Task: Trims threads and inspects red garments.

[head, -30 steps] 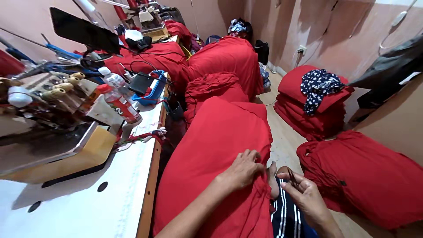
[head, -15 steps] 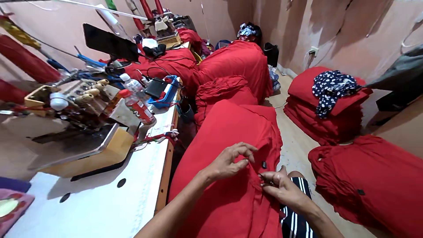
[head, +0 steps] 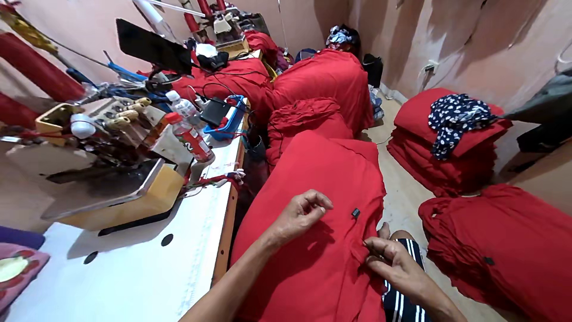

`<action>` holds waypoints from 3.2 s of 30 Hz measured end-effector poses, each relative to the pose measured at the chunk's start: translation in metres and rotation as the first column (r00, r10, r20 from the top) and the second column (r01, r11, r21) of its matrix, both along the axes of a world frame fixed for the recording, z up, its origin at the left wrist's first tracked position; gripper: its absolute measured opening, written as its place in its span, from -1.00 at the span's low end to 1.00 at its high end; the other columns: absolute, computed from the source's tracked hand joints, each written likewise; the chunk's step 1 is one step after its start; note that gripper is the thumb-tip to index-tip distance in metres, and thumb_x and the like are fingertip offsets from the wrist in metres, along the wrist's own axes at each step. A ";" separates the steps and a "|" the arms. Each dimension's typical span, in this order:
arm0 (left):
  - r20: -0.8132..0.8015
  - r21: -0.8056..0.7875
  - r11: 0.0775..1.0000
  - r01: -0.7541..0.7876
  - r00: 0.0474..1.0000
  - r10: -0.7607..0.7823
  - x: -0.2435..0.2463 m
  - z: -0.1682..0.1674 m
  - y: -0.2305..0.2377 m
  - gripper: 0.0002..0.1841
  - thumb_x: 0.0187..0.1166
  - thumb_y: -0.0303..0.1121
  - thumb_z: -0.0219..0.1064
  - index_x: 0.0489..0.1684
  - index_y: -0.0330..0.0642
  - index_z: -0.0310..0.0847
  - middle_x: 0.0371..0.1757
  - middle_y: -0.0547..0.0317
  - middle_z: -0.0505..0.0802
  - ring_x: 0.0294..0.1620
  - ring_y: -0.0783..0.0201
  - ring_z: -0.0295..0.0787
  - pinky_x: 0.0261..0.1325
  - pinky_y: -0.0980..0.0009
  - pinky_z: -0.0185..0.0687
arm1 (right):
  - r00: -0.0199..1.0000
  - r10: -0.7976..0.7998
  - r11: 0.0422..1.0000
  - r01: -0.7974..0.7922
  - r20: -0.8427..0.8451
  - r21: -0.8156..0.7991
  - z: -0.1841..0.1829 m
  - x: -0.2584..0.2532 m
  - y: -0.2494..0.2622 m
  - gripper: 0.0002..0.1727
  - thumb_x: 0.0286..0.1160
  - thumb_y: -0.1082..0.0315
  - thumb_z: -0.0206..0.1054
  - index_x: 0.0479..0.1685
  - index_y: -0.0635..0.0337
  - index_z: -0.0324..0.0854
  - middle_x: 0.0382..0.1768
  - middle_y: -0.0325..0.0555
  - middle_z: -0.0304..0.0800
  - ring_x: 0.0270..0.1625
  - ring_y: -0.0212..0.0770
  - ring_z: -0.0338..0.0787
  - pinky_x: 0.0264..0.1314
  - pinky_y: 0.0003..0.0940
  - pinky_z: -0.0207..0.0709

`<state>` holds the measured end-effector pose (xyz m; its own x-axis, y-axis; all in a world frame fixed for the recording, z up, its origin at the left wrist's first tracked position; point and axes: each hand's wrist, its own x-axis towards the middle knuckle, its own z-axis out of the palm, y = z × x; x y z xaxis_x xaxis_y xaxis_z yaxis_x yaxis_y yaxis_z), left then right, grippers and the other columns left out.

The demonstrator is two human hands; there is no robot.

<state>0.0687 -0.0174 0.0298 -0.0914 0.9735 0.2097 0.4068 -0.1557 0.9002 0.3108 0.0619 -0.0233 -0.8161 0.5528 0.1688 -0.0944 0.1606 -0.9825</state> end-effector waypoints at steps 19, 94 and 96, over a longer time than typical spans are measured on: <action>-0.392 0.141 0.945 0.294 0.893 -0.219 0.044 -0.018 0.011 -0.70 0.51 -0.69 0.10 0.04 -0.41 0.73 0.31 -0.26 0.76 0.38 -0.12 0.67 0.38 0.01 0.54 | 0.995 0.035 0.977 -0.015 -0.092 0.213 -0.006 0.007 -0.016 -0.86 0.36 0.50 0.24 -0.19 0.30 0.66 -0.47 -0.34 0.64 -0.46 -0.70 0.51 -0.39 -0.78 0.38; -0.459 -0.225 0.973 -0.045 0.886 -0.065 0.020 -0.022 -0.051 -0.73 0.59 -0.24 0.35 -0.25 -0.25 0.88 -0.10 -0.01 0.91 0.18 0.02 0.77 0.52 -0.20 0.10 | 0.886 -0.385 0.397 -0.093 0.258 0.913 0.005 -0.017 -0.086 -0.80 0.14 0.48 0.45 -0.23 0.27 0.87 -0.66 -0.06 0.72 -0.66 -0.07 0.76 -0.70 -0.22 0.53; -0.462 -0.207 0.977 -0.059 0.886 -0.045 0.019 -0.024 -0.050 -0.73 0.61 -0.26 0.33 -0.25 -0.29 0.86 -0.13 -0.04 0.91 0.11 0.02 0.79 0.46 -0.16 0.21 | 0.889 -0.386 0.403 -0.079 0.247 0.912 0.004 -0.016 -0.085 -0.79 0.14 0.47 0.45 -0.22 0.26 0.88 -0.66 -0.06 0.72 -0.67 -0.08 0.75 -0.71 -0.22 0.52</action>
